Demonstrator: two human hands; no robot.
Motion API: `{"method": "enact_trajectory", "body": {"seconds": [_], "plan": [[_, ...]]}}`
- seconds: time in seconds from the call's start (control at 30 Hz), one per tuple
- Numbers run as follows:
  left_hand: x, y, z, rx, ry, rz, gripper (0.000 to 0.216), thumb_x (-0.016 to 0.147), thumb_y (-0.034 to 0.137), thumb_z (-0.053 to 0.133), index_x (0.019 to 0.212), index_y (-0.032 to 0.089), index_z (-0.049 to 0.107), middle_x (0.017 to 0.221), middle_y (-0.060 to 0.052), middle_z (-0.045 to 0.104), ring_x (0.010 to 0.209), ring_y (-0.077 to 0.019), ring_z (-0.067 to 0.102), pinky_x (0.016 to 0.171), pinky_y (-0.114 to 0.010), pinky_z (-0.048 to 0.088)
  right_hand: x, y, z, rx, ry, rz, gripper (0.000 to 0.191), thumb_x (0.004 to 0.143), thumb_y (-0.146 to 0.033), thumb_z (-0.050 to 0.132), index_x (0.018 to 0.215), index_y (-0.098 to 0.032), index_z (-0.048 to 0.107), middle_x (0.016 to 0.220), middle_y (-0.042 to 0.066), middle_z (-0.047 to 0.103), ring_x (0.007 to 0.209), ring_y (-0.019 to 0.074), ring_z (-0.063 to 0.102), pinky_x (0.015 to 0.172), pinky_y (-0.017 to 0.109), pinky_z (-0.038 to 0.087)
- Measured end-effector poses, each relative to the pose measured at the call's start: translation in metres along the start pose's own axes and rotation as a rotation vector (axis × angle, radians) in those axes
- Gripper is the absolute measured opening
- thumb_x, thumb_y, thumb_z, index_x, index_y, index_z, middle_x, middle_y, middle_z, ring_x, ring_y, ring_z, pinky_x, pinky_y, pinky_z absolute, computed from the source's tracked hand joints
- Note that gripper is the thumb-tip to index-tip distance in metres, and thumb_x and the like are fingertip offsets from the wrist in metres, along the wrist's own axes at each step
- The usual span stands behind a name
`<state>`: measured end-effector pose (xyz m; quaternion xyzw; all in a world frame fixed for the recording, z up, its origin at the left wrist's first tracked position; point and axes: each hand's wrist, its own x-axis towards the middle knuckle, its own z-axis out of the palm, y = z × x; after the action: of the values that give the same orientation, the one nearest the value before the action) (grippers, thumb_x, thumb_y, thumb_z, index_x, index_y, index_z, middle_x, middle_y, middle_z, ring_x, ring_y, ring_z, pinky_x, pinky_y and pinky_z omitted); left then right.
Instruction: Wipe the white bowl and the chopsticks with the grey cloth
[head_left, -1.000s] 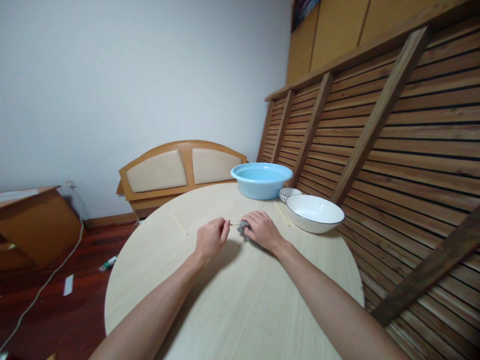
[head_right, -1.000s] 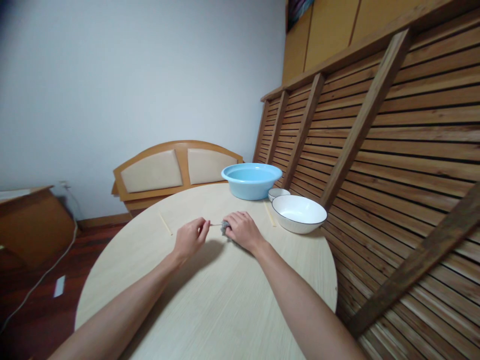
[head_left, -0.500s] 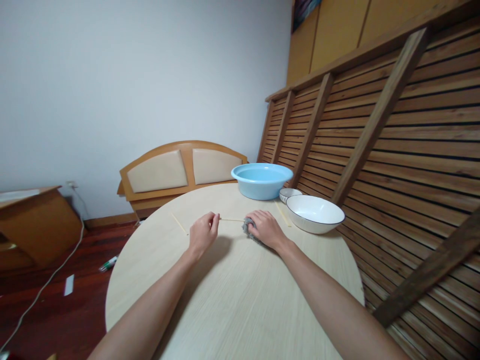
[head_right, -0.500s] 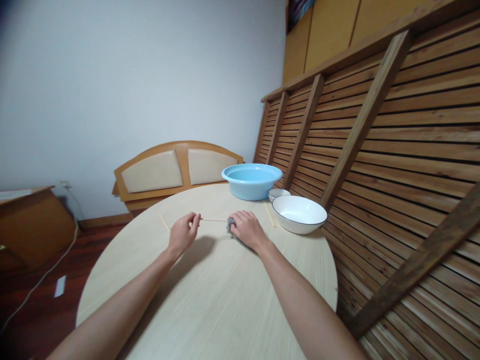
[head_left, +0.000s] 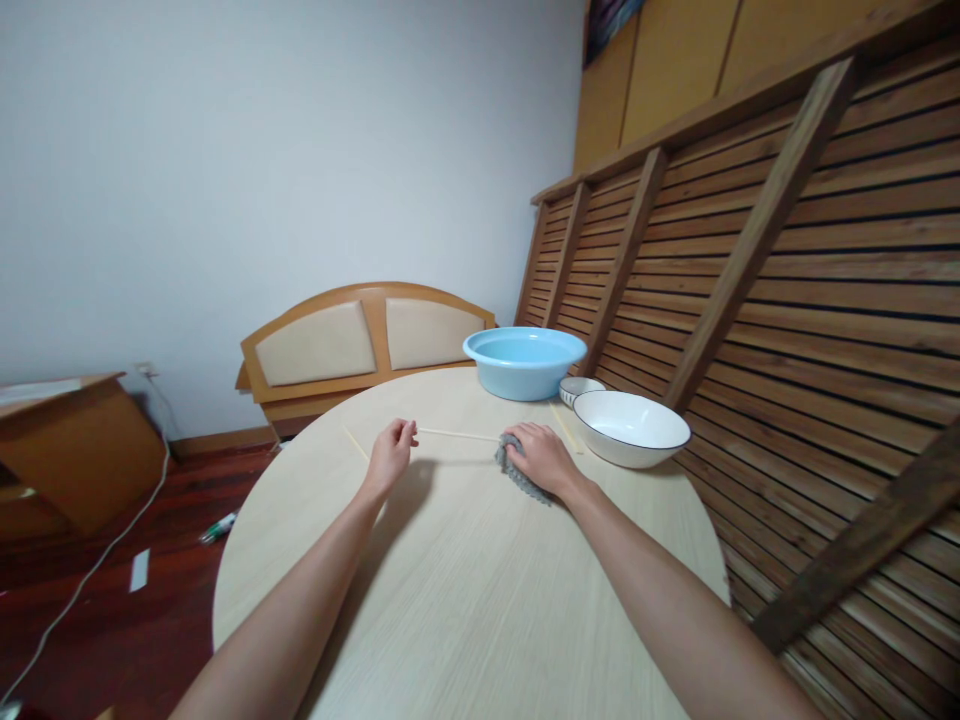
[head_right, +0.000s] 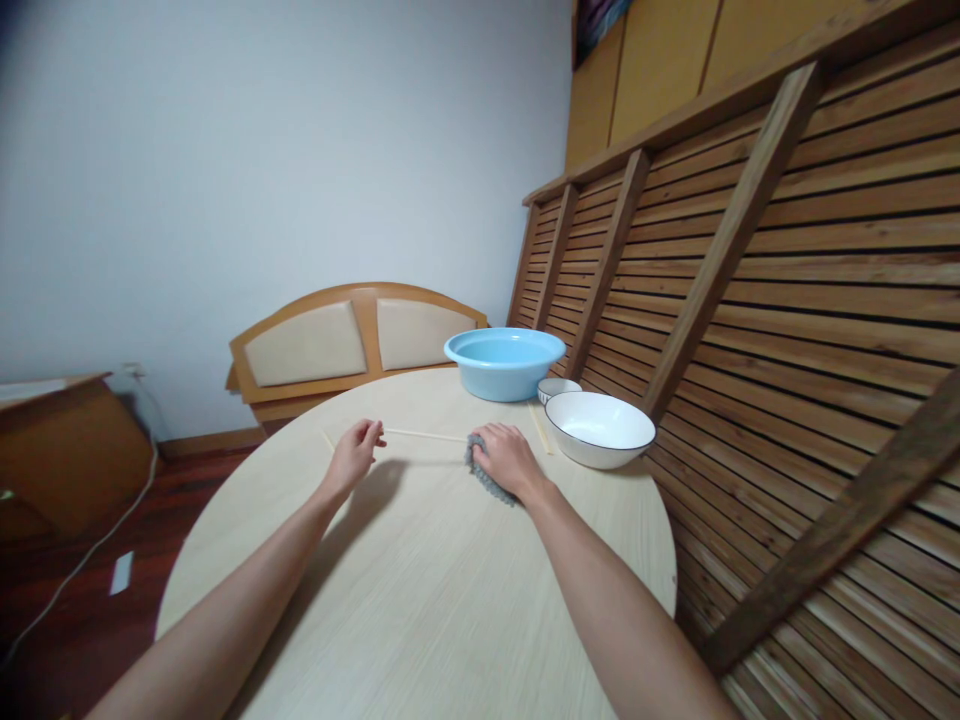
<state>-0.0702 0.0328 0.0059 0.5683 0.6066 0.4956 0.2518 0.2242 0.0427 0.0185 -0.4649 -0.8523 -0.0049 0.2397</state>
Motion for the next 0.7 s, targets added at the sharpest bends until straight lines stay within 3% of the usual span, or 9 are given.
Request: {"method": "enact_trajectory", "body": {"seconds": [0.27,0.5,0.7], "plan": [[0.008,-0.014,-0.02,-0.083,0.117,-0.098,0.055,0.079,0.073,0.045,0.083,0.018,0.056,0.078,-0.006,0.064,0.077,-0.0221,0.068,0.05,-0.024,0.046,-0.007,0.017,-0.001,0.118,0.033,0.125,0.02,0.094,-0.023,0.059,0.109,-0.019,0.072,0.112,0.006,0.074,0.106,0.0224,0.066,0.095,0.034,0.048],[0.007,-0.016,-0.017,-0.038,0.152,-0.086,0.052,0.083,0.068,0.044,0.082,0.018,0.057,0.075,-0.006,0.062,0.074,-0.0208,0.066,0.054,-0.025,0.046,-0.014,0.012,0.005,0.318,-0.083,-0.009,0.046,0.092,-0.037,0.066,0.134,-0.02,0.064,0.136,0.011,0.065,0.125,0.0257,0.059,0.11,0.043,0.044],[0.001,-0.01,-0.007,-0.01,0.139,-0.029,0.045,0.087,0.06,0.043,0.083,0.018,0.058,0.074,-0.005,0.064,0.072,-0.0195,0.064,0.061,-0.028,0.046,-0.016,0.007,0.008,0.334,-0.222,-0.099,0.031,0.092,-0.036,0.067,0.119,-0.023,0.075,0.124,0.009,0.071,0.119,0.0258,0.062,0.107,0.042,0.045]]}}
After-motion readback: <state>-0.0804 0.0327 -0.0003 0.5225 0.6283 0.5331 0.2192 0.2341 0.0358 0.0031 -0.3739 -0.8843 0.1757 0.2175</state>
